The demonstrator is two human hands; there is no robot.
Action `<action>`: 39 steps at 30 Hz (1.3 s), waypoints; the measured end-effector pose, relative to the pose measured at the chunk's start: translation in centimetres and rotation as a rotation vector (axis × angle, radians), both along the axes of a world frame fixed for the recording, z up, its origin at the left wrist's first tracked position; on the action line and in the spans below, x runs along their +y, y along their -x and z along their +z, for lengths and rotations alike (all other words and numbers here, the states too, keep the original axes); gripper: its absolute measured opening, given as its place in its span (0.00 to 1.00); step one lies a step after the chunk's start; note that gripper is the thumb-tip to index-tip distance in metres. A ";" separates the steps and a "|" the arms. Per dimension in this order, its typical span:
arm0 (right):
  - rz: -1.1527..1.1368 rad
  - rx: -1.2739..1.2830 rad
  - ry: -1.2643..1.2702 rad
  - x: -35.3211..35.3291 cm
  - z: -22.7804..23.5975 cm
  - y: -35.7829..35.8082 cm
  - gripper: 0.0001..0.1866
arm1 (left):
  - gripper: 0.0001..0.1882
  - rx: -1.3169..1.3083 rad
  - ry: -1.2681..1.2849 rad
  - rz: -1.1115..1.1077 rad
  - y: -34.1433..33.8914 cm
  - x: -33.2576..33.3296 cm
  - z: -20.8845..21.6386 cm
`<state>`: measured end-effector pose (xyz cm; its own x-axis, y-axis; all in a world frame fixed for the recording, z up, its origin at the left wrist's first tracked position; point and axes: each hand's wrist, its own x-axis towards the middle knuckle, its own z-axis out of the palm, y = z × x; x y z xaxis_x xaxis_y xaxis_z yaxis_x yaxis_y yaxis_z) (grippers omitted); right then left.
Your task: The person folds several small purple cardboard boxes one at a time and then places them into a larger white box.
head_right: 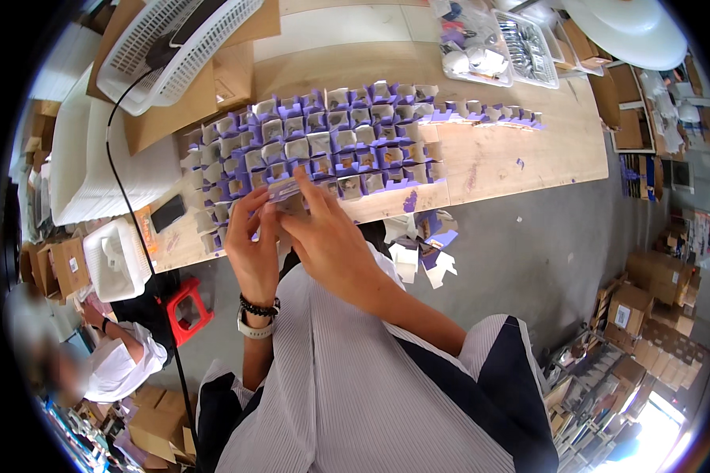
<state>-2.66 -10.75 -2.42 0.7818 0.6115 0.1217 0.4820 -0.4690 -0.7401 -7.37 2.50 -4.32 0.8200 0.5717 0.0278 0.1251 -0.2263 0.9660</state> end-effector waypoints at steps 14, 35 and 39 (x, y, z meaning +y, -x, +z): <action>-0.431 0.550 -0.019 -7.9 -7.2 0.2 0.18 | 0.17 0.212 -0.237 -0.393 -1.1 -4.9 -3.3; -0.724 0.267 0.098 -25.9 -14.5 -20.1 0.08 | 0.10 0.451 0.186 -0.467 -8.6 -12.0 -8.1; -0.722 0.144 0.233 -27.8 -19.9 -25.3 0.07 | 0.10 0.493 0.182 -0.440 -8.7 -12.0 -8.3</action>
